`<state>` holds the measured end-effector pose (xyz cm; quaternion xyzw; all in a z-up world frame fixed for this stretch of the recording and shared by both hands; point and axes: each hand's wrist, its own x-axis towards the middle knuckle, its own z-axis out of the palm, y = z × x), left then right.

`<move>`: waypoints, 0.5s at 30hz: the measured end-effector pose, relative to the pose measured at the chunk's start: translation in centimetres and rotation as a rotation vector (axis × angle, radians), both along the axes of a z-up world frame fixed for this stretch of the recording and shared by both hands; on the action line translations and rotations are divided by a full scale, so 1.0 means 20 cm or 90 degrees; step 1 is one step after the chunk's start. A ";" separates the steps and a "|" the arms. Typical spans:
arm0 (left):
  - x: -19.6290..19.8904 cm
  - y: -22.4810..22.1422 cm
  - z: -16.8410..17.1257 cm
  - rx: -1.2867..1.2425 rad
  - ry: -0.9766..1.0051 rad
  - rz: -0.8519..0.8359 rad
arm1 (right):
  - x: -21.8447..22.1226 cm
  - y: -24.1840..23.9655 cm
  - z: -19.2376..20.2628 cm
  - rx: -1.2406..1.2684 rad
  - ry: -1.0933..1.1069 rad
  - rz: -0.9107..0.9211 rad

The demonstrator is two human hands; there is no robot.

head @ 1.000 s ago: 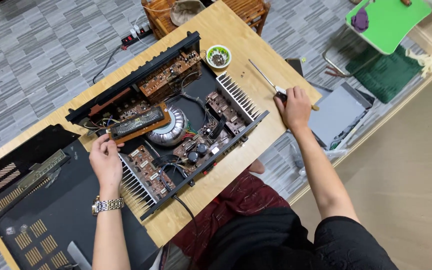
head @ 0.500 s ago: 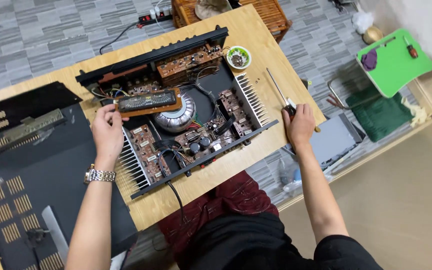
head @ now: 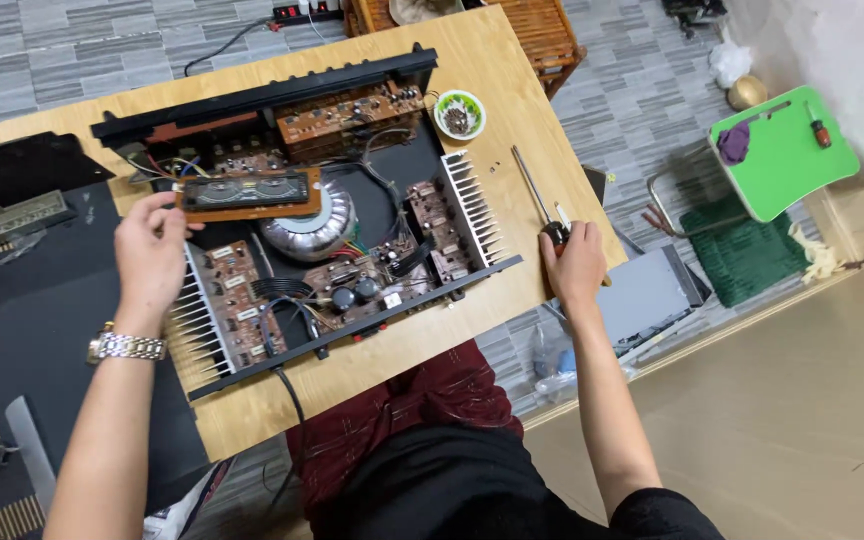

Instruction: Repairing and cleaning the internal components of an audio amplifier using a brush and screwdriver

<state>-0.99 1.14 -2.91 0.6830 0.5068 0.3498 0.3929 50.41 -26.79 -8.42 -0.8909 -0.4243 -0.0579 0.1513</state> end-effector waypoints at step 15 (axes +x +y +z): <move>0.03 -0.04 0.05 -0.027 -0.012 0.023 | 0.03 -0.06 0.36 0.233 0.069 0.093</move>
